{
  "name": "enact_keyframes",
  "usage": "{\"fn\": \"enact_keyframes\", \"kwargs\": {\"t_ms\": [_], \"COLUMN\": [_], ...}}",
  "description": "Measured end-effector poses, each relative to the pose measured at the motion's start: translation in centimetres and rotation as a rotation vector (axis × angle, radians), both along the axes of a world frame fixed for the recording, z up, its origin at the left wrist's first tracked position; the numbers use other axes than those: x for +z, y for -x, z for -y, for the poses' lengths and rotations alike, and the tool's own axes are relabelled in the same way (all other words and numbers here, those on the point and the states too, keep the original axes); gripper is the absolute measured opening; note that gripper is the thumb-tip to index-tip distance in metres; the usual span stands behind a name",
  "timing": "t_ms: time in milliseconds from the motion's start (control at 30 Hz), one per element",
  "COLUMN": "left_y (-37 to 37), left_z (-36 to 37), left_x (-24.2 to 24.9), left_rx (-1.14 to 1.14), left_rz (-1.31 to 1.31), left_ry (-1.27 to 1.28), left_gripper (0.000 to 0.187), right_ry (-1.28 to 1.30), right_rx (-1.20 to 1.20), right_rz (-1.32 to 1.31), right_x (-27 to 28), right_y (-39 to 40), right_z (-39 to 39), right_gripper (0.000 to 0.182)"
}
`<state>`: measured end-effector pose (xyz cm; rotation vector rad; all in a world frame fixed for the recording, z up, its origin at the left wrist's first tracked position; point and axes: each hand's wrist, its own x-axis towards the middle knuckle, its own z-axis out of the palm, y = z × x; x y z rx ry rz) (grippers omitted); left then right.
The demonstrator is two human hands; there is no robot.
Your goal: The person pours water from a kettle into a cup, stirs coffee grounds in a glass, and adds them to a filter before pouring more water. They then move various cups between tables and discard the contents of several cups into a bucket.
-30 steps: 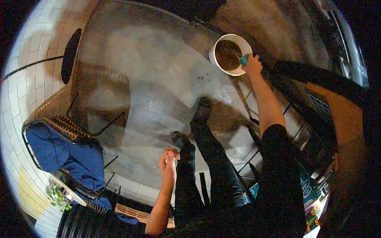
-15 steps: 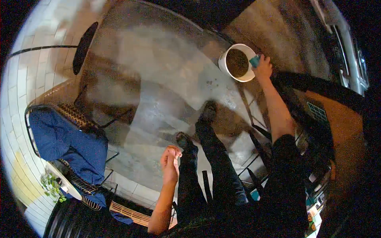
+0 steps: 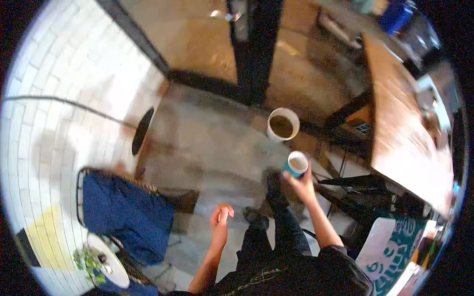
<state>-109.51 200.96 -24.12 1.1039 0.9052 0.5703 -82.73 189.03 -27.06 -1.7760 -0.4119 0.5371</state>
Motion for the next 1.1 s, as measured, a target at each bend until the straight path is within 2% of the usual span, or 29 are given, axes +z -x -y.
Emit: {"fn": "enact_keyframes", "kwargs": {"t_ms": [100,167,200,233,267,333,433,533,700,867,1100], "left_y": [0.0,-0.3,0.0,0.0,-0.2,-1.8,-2.2,-1.8,1.0,4.2,5.2], "left_z": [1.1,2.5,3.2,4.3,5.6,9.5,16.1,23.4,38.3,53.7,68.9], "left_x": [4.5,6.9,8.4,9.8,11.1,13.1,15.6,17.4,17.9,17.8,19.4], "left_rx": [-0.154,-0.264,-0.324,-0.383,-0.448,-0.577,-0.773,-0.939,-1.219,-1.463,-1.740], "left_rz": [0.111,0.158,0.168,0.173,0.171,0.205,0.272,0.372,0.450,0.455,0.437], "left_ry": [-0.073,-0.124,-0.126,-0.123,-0.138,-0.177,-0.232,-0.253,-0.152,0.005,0.073], "left_gripper": [0.023,0.023,0.024,0.024,0.025,0.026,0.027,0.027,0.026,0.026,0.027], "right_ry": [0.037,0.023,0.014,-0.036,-0.042,-0.051,-0.076,-0.144,-0.088,-0.166,0.004], "right_rx": [-0.069,-0.082,-0.149,-0.157,-0.169,-0.232,-0.355,-0.492,-0.732,-0.882,-1.190], "right_rz": [0.003,0.035,0.087,0.065,0.080,0.079,0.204,0.214,0.248,0.211,0.283], "right_x": [7.5,9.0,8.9,12.9,14.0,16.7,19.1,21.1,25.3,26.9,28.8], "right_y": [4.8,6.9,8.8,10.2,11.2,12.6,16.7,21.8,32.9,42.9,49.4], "right_z": [6.2,10.8,12.9,14.5,16.7,21.6,29.8,37.5,50.9,63.0,74.4], "right_gripper": [0.095,0.096,0.095,0.089,0.085,0.074,0.073,0.072,0.073,0.072,0.073]}}
